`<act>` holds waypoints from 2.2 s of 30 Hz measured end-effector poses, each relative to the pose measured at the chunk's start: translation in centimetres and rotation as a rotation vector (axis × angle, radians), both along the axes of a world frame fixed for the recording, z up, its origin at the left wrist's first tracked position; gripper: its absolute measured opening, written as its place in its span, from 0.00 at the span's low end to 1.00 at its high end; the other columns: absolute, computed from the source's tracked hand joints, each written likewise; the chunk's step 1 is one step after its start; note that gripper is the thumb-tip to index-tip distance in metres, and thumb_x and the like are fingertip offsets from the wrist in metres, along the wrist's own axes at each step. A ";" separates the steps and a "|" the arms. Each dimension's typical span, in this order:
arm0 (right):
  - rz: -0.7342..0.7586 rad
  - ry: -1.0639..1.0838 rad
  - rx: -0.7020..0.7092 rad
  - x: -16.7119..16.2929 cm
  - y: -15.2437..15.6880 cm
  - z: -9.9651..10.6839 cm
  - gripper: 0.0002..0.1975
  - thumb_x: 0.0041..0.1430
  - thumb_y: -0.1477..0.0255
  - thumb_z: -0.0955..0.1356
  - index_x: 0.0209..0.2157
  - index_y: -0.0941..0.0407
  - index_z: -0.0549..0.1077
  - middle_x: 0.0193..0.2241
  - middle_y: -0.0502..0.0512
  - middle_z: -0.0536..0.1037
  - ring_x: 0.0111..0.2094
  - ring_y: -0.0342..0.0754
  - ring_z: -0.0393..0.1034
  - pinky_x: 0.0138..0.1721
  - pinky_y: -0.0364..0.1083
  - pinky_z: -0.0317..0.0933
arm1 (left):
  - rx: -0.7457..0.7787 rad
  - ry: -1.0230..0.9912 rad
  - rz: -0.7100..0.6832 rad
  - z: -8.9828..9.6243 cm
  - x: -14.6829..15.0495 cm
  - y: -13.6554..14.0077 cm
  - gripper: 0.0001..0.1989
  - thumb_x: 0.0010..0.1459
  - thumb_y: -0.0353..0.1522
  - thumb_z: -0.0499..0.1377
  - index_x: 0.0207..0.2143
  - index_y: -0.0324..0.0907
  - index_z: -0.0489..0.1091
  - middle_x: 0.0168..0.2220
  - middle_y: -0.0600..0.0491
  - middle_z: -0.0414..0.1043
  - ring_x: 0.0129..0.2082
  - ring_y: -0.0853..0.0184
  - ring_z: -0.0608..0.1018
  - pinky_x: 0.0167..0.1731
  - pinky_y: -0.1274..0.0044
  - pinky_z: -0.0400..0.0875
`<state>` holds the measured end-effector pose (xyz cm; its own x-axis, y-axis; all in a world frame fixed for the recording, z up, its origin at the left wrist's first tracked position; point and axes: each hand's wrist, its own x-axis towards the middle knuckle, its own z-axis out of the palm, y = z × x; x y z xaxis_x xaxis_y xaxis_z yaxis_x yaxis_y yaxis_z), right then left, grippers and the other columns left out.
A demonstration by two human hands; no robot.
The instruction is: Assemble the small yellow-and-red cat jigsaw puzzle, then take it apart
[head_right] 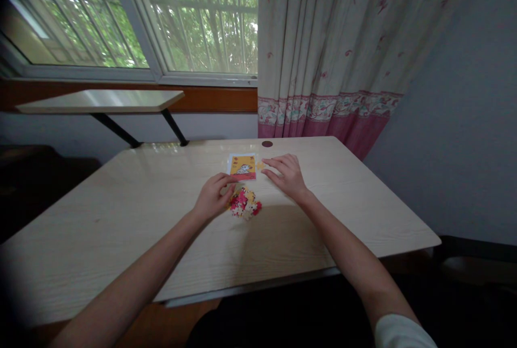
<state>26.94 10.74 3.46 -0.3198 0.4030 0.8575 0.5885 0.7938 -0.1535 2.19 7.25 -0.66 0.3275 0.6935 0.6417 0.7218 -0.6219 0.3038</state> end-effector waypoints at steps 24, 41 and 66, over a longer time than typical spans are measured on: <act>-0.004 -0.335 -0.572 6.5 1.9 -6.6 0.14 0.55 0.59 0.66 0.37 0.52 0.76 0.34 0.55 0.76 0.38 0.49 0.68 0.42 0.50 0.57 | -0.011 -0.005 -0.003 0.1 0.2 -0.2 0.09 0.57 0.29 0.50 0.36 0.40 0.70 0.34 0.48 0.71 0.35 0.65 0.73 0.36 0.71 0.68; 0.010 -0.350 -0.570 5.9 1.6 -6.1 0.13 0.56 0.63 0.66 0.39 0.54 0.74 0.32 0.55 0.75 0.37 0.48 0.66 0.42 0.49 0.57 | -0.035 0.034 -0.030 0.0 0.7 -0.2 0.09 0.59 0.30 0.50 0.34 0.40 0.70 0.33 0.49 0.71 0.34 0.65 0.73 0.36 0.73 0.68; 0.009 -0.366 -0.527 5.4 2.0 -6.6 0.11 0.57 0.65 0.65 0.39 0.54 0.75 0.32 0.55 0.75 0.35 0.47 0.66 0.40 0.47 0.58 | -0.165 0.222 -0.041 -0.2 3.3 -0.7 0.09 0.57 0.35 0.55 0.35 0.42 0.73 0.34 0.48 0.70 0.37 0.61 0.71 0.38 0.70 0.66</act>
<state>32.30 12.77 -3.10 -0.5595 0.7368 0.3797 0.6704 0.6716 -0.3153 5.51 6.58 -0.83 0.4775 0.7659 0.4306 0.7572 -0.6073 0.2405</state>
